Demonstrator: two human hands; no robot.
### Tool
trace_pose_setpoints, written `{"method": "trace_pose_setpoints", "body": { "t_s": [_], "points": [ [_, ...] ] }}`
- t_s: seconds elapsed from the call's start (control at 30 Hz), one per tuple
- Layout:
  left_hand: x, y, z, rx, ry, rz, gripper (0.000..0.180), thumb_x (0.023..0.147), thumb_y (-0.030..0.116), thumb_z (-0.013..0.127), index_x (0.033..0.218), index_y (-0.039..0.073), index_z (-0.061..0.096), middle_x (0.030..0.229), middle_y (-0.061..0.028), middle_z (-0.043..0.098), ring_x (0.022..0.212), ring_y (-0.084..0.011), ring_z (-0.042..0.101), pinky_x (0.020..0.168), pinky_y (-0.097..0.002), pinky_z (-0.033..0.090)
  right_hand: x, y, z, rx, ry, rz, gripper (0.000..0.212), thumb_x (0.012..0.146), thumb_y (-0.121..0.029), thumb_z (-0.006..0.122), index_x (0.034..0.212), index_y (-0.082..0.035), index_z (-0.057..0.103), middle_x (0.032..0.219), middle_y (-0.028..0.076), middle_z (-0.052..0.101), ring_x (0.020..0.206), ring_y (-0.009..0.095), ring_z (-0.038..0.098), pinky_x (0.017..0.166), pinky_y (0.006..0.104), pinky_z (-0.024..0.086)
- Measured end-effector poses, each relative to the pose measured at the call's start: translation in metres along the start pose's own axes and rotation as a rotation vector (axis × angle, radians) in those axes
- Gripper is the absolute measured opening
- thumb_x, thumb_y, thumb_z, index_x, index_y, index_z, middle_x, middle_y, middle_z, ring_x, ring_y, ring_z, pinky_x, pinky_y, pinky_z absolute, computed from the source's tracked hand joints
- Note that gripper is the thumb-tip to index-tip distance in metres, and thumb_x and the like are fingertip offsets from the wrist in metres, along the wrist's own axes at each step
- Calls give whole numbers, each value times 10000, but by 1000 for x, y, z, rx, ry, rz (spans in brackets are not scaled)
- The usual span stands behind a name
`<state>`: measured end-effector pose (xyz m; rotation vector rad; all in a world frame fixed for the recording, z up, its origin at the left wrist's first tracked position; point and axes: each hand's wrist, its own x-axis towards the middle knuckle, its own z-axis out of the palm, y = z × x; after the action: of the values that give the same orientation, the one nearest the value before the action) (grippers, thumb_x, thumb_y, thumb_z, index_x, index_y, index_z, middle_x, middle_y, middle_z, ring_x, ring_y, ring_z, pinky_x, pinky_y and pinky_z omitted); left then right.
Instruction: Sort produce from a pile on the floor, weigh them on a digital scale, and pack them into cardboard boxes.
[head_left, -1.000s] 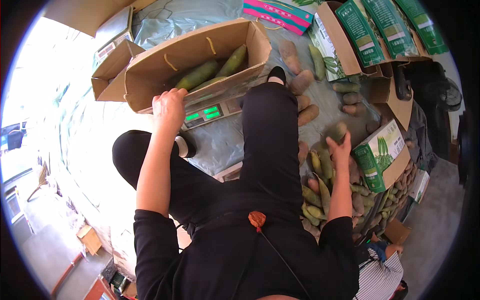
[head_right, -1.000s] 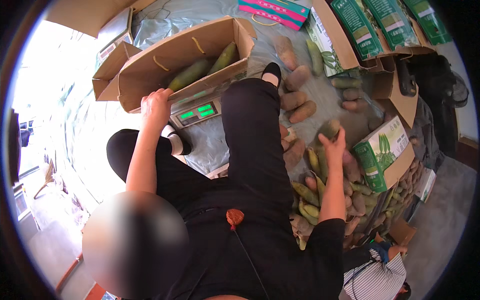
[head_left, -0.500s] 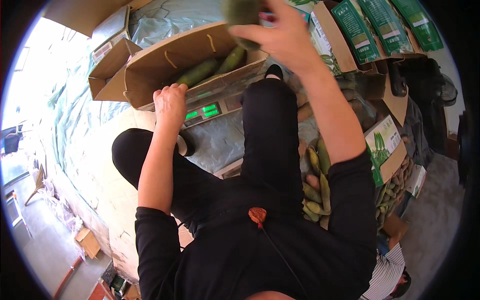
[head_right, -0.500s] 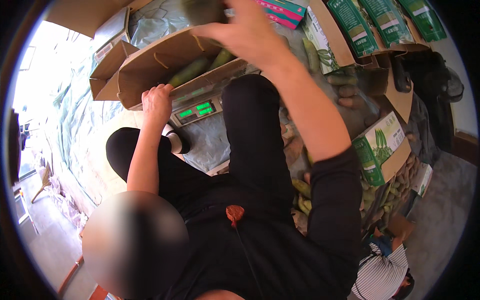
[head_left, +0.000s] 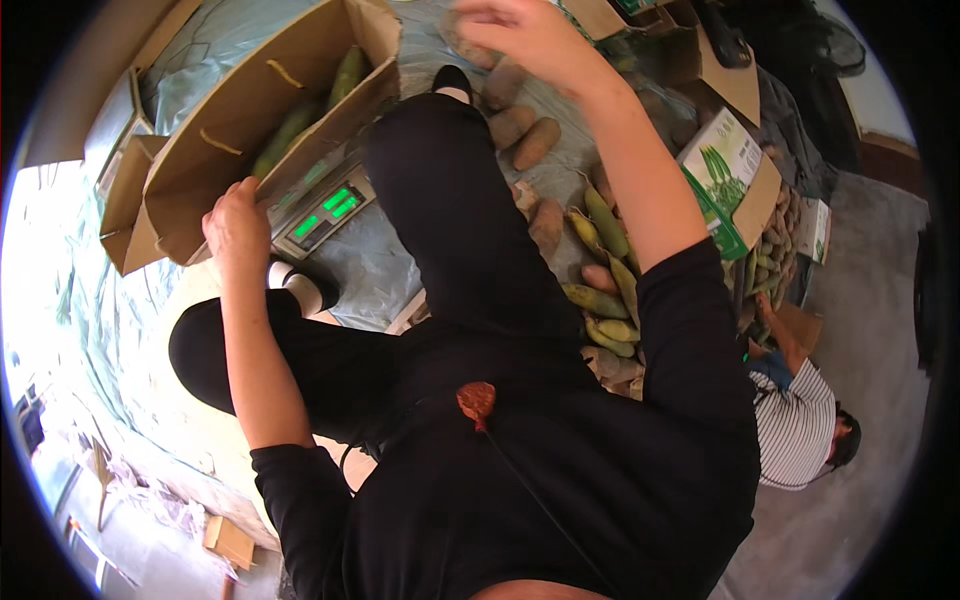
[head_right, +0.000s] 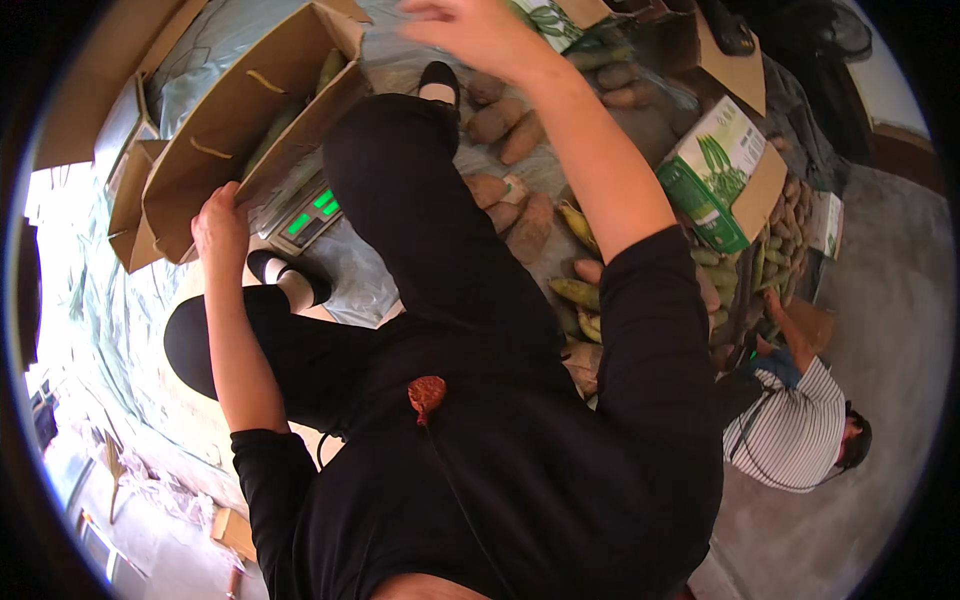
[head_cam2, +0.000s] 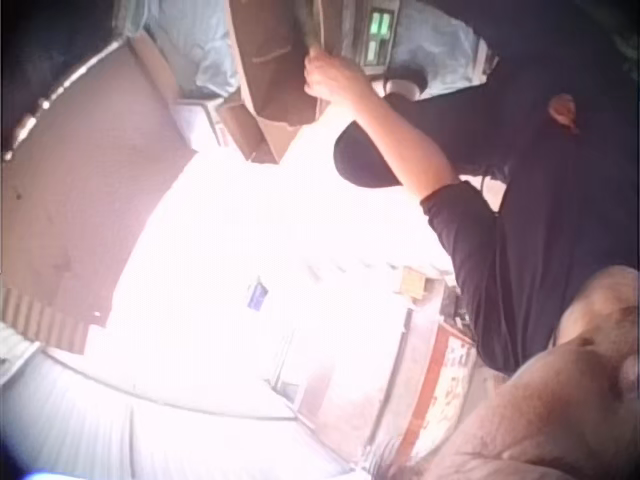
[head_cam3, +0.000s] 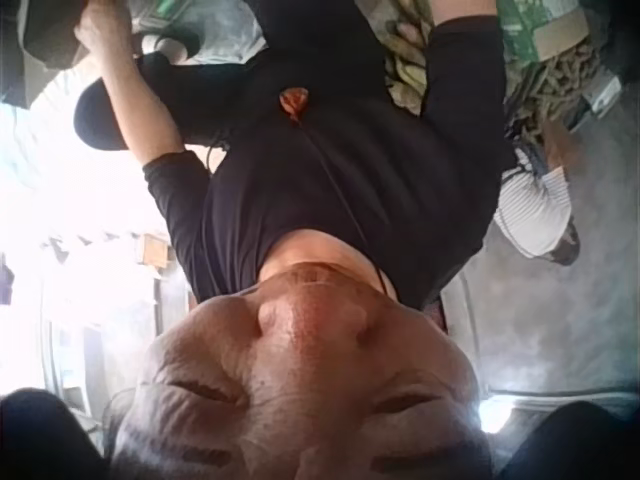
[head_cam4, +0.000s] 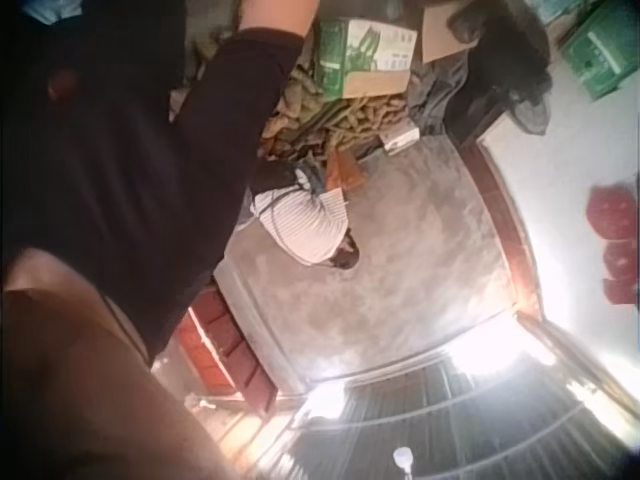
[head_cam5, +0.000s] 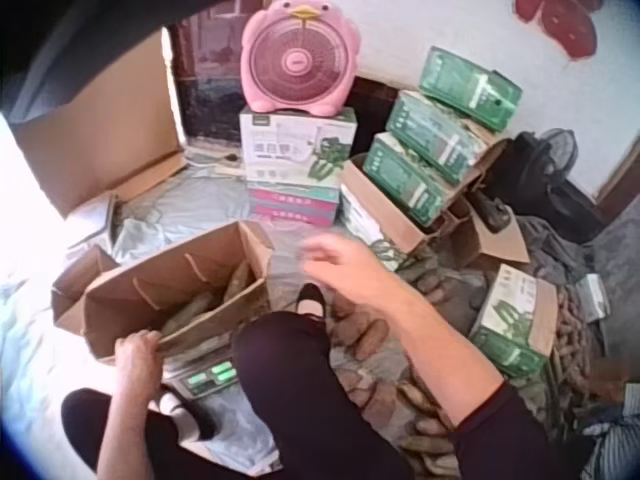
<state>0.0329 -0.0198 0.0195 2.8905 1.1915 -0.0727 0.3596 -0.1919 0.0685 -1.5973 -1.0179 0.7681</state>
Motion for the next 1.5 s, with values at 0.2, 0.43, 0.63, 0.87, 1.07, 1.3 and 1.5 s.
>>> {"method": "trace_pose_setpoints", "body": {
  "t_s": [0.2, 0.43, 0.63, 0.87, 1.07, 1.3, 1.5],
  "points": [
    [0, 6, -7, 14, -67, -39, 285, 772, 115, 620, 1055, 86, 594, 1015, -83, 627, 983, -278, 582, 822, -418, 425, -140, 164, -97, -491, 295, 411, 399, 775, -258, 670, 1107, -45, 612, 998, 141, 655, 939, 231, 623, 807, 332, 485],
    [1, 3, -2, -25, -92, -65, 255, 780, 136, 628, 1030, 106, 592, 984, -82, 628, 964, -275, 584, 816, -421, 421, -309, 271, -121, -870, 175, 984, 322, 767, -190, 665, 1027, -4, 625, 977, 169, 655, 864, 327, 623, 765, 376, 480],
    [2, 1, 2, -36, -50, -31, 235, 765, 113, 630, 996, 97, 593, 960, -85, 628, 940, -282, 587, 782, -421, 429, -361, 264, -87, -723, 332, 1211, 490, 742, -219, 673, 1194, -73, 557, 1152, 203, 579, 1050, 351, 553, 893, 401, 451],
    [1, 1, 1, -64, -9, -32, 257, 732, 92, 641, 986, 101, 602, 925, -76, 634, 908, -267, 604, 783, -405, 438, -341, 264, -69, -860, 301, 1337, 715, 705, -265, 753, 1330, -145, 427, 1277, 169, 459, 1191, 338, 438, 953, 420, 430],
    [0, 2, -1, -17, 8, -38, 254, 717, 76, 642, 969, 101, 618, 927, -70, 635, 938, -260, 594, 810, -404, 432, -323, 259, -64, -912, 184, 1445, 739, 659, -303, 789, 1286, -125, 440, 1270, 162, 446, 1189, 327, 435, 942, 444, 439],
    [-3, 4, -7, -51, -23, -68, 193, 728, 56, 627, 916, 97, 611, 878, -72, 617, 915, -266, 583, 831, -412, 408, -331, 283, -57, -693, 324, 1241, 650, 628, -238, 797, 1131, 30, 487, 1076, 185, 596, 1093, 356, 528, 910, 414, 420],
    [-2, 5, -6, -60, 13, -61, 203, 725, 69, 646, 923, 112, 638, 874, -62, 623, 905, -262, 588, 819, -414, 405, -318, 274, -44, 245, 613, 1346, 483, 725, -264, 745, 1116, -71, 538, 1040, 54, 604, 976, 240, 553, 808, 403, 429]
  ]
}}
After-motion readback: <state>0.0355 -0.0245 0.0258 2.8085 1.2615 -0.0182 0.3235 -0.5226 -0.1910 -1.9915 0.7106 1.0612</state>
